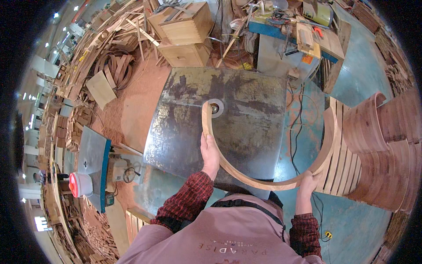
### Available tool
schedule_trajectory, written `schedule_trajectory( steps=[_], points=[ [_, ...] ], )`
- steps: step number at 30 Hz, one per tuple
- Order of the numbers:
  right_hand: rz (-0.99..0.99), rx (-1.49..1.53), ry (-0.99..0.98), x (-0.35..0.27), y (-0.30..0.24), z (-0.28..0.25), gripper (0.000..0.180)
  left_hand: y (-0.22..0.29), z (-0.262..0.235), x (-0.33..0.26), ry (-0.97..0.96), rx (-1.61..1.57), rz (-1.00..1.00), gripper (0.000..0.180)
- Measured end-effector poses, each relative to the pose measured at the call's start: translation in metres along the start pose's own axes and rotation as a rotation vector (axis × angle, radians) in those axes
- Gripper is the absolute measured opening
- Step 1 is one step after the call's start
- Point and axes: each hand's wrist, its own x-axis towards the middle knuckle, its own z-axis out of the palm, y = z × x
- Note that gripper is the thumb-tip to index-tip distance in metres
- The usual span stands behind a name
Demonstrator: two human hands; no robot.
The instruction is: The recorder uses an industrial woodworking shaper machine to smooth and shape the edges of curved wooden components.
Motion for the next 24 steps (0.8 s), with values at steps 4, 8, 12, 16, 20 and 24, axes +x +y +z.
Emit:
schedule_trajectory(
  steps=[4, 8, 12, 16, 20, 24],
  points=[
    [-0.009, 0.033, -0.024, 0.003, -0.003, 0.004, 0.068, 0.001, 0.001, 0.004, -0.017, -0.014, 0.007, 0.059],
    [-0.077, 0.06, -0.009, 0.012, 0.006, 0.009, 0.068, 0.004, 0.005, 0.01, -0.005, -0.006, -0.023, 0.059],
    [-0.05, -0.002, -0.049, 0.021, 0.014, 0.007, 0.066, 0.01, 0.007, 0.015, -0.016, 0.008, -0.045, 0.057],
    [-0.051, -0.008, -0.072, 0.025, 0.013, 0.01, 0.061, 0.016, 0.012, 0.022, -0.011, 0.014, -0.028, 0.059],
    [-0.064, 0.023, -0.029, 0.023, 0.004, 0.02, 0.057, 0.021, 0.013, 0.03, -0.058, 0.006, -0.048, 0.059],
    [-0.046, -0.059, -0.067, 0.023, -0.011, 0.027, 0.057, 0.024, 0.016, 0.041, -0.087, -0.009, -0.033, 0.059]
  ],
)
